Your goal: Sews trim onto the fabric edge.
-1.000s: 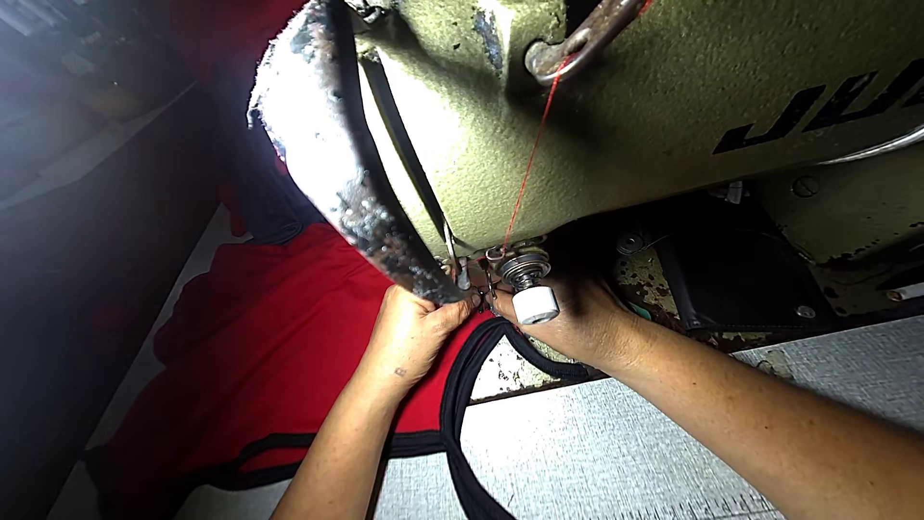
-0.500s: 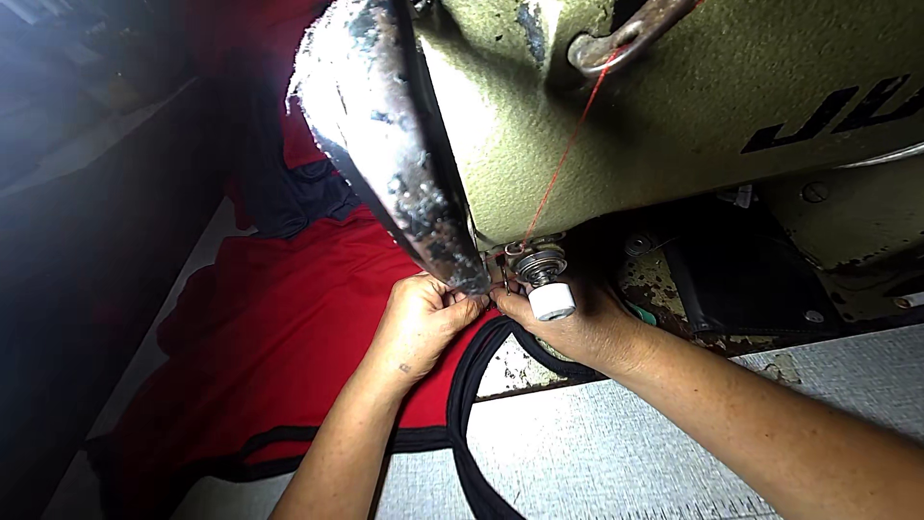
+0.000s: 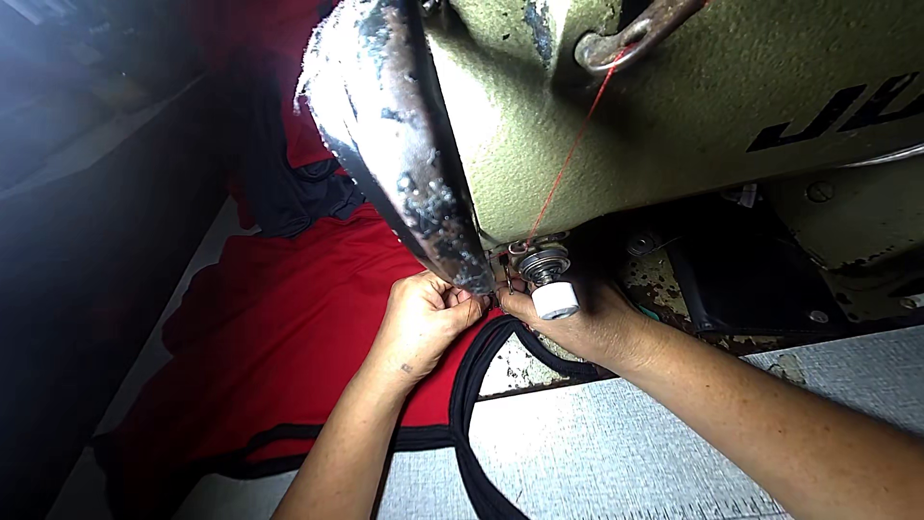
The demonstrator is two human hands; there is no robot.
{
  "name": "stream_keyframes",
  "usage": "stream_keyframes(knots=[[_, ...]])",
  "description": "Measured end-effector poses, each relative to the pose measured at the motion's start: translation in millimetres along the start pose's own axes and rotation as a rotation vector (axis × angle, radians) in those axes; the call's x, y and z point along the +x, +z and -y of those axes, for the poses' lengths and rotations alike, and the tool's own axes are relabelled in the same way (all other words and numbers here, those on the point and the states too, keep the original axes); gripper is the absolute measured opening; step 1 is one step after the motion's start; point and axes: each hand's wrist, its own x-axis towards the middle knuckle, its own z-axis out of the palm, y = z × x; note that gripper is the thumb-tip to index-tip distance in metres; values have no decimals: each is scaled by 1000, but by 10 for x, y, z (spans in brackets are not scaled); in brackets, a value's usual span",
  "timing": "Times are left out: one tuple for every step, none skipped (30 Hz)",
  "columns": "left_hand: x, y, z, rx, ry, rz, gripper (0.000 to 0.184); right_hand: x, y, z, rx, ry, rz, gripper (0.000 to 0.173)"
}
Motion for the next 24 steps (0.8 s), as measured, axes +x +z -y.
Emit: stream_keyframes(knots=[[-1, 1, -3, -10, 2, 0, 12, 2, -11, 7, 11, 3, 6, 13], [-1, 3, -4, -20, 1, -3, 12, 2, -20, 11, 13, 1, 3, 13], [-1, 5, -3, -35, -4, -6, 13, -1, -27, 10, 14, -11, -8, 13], [0, 4, -2, -46, -10, -6, 12, -4, -30, 0, 5, -33, -28, 13], [1, 3, -2, -51, -13, -6, 13, -9, -33, -4, -2, -49, -46, 13], [0, 2, -5, -43, -11, -7, 13, -17, -44, -1, -3, -58, -55, 13], [-1, 1, -7, -36, -12, -5, 14, -24, -50, 0, -6, -68, -66, 14], [-1, 1, -4, -36, -10, -4, 14, -29, -50, -4, -7, -74, -72, 14], [-2, 2, -3, -38, -6, -5, 14, -35, -50, -8, -3, -78, -76, 14], [-3, 5, -1, -40, -2, -9, 14, -39, -51, -16, -6, -87, -82, 14], [-4, 4, -2, -39, 0, -11, 13, -42, -53, -19, -4, -98, -91, 13], [-5, 3, -4, -39, 2, -14, 13, -44, -57, -21, -3, -105, -95, 13], [-4, 1, -7, -43, 2, -14, 13, -48, -61, -21, -9, -109, -98, 12], [-3, 0, -6, -56, -2, -13, 13, -52, -67, -14, -20, -109, -102, 12], [-1, -2, -4, -80, -16, -8, 12, -58, -70, -5, -28, -112, -112, 12], [4, -5, -7, -115, -39, -3, 13, -65, -73, -1, -35, -121, -129, 12], [7, -9, -20, -161, -71, -1, 14, -69, -78, 1, -35, -133, -150, 13], [8, -15, -40, -218, -103, 2, 16, -69, -92, 4, -21, -134, -154, 13], [8, -20, -61, -281, -128, 0, 18, -62, -108, 11, -4, -121, -151, 12], [8, -24, -81, -339, -148, -2, 20, -52, -119, 13, 14, -108, -153, 11], [11, -33, -102, -405, -170, 0, 21, -40, -117, -3, 33, -103, -164, 9], [15, -48, -121, -479, -197, 12, 22, -32, -111, -25, 68, -106, -180, 9], [18, -68, -128, -566, -228, 35, 23, -28, -107, -42, 115, -95, -188, 12], [20, -88, -137, -661, -271, 57, 23, -24, -113, -30, 197, -39, -175, 15]])
